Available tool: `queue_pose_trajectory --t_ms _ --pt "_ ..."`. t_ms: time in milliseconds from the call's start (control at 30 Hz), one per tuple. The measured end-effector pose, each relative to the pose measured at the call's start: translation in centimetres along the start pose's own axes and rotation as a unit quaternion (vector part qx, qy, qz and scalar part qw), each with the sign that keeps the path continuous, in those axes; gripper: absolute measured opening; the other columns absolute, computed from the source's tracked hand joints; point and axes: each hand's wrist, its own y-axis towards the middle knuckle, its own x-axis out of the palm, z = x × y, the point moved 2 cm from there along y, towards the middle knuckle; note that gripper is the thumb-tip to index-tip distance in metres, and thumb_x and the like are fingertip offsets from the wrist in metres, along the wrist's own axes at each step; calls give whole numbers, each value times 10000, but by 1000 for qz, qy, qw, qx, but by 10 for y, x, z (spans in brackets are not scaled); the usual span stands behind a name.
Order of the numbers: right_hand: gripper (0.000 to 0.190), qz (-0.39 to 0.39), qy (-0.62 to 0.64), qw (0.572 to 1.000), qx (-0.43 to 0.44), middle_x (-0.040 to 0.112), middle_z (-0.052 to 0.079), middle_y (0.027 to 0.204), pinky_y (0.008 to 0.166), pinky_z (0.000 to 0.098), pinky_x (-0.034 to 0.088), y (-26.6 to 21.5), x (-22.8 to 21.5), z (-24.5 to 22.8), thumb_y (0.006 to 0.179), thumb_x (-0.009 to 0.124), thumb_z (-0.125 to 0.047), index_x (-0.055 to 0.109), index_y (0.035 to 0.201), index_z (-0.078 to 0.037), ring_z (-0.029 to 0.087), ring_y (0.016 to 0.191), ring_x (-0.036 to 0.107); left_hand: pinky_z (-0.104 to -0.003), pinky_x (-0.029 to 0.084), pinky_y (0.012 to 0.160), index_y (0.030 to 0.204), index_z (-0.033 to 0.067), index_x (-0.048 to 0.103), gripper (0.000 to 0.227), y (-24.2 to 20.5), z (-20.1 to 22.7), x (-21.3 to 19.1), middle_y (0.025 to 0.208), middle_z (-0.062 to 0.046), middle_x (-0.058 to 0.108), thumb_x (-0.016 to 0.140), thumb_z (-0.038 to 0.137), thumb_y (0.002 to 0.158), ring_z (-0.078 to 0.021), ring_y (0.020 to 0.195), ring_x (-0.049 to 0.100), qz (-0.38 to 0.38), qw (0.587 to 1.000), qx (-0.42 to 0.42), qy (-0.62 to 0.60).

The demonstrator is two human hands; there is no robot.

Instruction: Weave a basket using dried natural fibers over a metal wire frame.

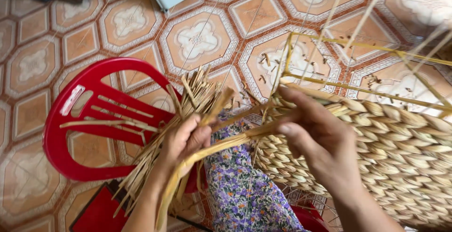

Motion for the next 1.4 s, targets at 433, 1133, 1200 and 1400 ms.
queue_pose_trajectory --t_ms 433,1133,1200,1400 --pt "661 -85 192 977 -24 666 14 984 668 210 562 0 -9 -8 870 790 -47 547 1483 -93 67 819 654 -308 552 458 1069 43 651 157 3 94 22 775 -60 709 569 167 1018 -127 602 691 -108 991 65 48" --pt "193 -6 14 1000 -22 765 53 1041 648 244 606 -12 -30 14 941 672 -72 746 1111 -15 92 766 694 -269 653 852 1384 55 591 340 37 109 58 1189 -95 702 589 154 1059 -177 1012 725 -112 968 222 -23" --pt "255 145 -48 986 -64 776 40 975 647 223 625 -12 -55 18 983 647 -76 698 1228 -33 78 740 705 -187 615 653 1245 99 678 226 45 106 43 976 -25 713 669 115 1019 -101 767 675 -43 973 218 62" --pt "182 167 -341 901 -211 691 55 959 621 197 566 15 -58 -12 957 745 -49 684 1124 -15 63 747 648 -172 565 599 1111 80 733 161 64 155 65 980 -17 617 738 94 950 -107 780 613 10 950 312 0"
